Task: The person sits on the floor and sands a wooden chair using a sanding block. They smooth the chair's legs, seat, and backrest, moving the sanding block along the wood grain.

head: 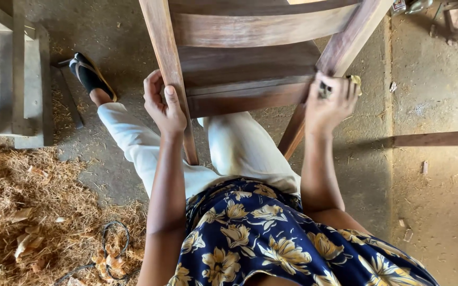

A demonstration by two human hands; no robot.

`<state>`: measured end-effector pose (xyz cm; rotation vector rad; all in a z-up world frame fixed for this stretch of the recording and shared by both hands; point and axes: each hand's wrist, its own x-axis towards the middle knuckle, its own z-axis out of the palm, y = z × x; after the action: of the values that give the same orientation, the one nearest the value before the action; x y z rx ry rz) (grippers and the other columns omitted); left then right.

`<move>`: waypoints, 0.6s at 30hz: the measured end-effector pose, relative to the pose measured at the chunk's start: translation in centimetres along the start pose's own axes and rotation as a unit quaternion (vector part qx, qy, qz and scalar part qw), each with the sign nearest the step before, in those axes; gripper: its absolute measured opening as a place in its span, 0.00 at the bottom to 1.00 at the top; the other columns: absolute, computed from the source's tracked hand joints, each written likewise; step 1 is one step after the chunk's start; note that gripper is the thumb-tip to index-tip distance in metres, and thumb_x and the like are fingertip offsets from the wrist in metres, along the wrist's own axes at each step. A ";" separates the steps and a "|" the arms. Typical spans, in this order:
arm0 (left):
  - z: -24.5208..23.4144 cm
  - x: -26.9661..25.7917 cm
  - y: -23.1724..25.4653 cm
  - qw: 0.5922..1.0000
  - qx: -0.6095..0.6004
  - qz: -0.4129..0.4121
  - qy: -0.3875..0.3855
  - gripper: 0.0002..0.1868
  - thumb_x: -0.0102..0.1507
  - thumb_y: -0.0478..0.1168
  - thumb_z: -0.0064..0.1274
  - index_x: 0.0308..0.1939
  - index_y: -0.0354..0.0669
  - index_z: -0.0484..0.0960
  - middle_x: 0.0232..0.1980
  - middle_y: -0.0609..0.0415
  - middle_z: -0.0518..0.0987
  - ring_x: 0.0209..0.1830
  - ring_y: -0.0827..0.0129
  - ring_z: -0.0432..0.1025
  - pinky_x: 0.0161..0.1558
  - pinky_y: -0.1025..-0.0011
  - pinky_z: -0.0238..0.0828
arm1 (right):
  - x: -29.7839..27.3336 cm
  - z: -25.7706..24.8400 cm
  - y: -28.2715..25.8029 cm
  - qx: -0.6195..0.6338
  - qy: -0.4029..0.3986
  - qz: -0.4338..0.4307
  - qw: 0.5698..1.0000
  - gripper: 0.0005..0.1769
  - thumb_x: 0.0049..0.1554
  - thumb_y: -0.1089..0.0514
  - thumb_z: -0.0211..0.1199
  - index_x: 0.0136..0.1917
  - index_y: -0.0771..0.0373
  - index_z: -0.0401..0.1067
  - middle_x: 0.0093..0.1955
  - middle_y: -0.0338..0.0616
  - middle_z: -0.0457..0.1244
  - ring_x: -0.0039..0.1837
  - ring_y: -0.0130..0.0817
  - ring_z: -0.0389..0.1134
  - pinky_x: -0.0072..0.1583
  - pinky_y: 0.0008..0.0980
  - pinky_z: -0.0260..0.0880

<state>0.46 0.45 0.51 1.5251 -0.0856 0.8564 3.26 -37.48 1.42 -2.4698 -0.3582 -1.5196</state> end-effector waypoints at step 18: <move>0.1 0.6 -0.1 1.000 -0.001 0.000 -0.002 0.27 0.72 0.59 0.43 0.56 0.36 0.73 0.45 0.41 0.79 0.47 0.57 0.76 0.53 0.56 0.71 | -2.8 1.3 -6.3 0.185 -0.065 -0.122 0.973 0.09 0.61 0.52 0.66 0.50 0.57 0.83 0.54 0.42 0.74 0.57 0.42 0.75 0.59 0.36 0.70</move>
<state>1.02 0.60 0.79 1.5240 -0.0896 0.8538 1.13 -31.33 -1.32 -2.2928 -0.9100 -1.2333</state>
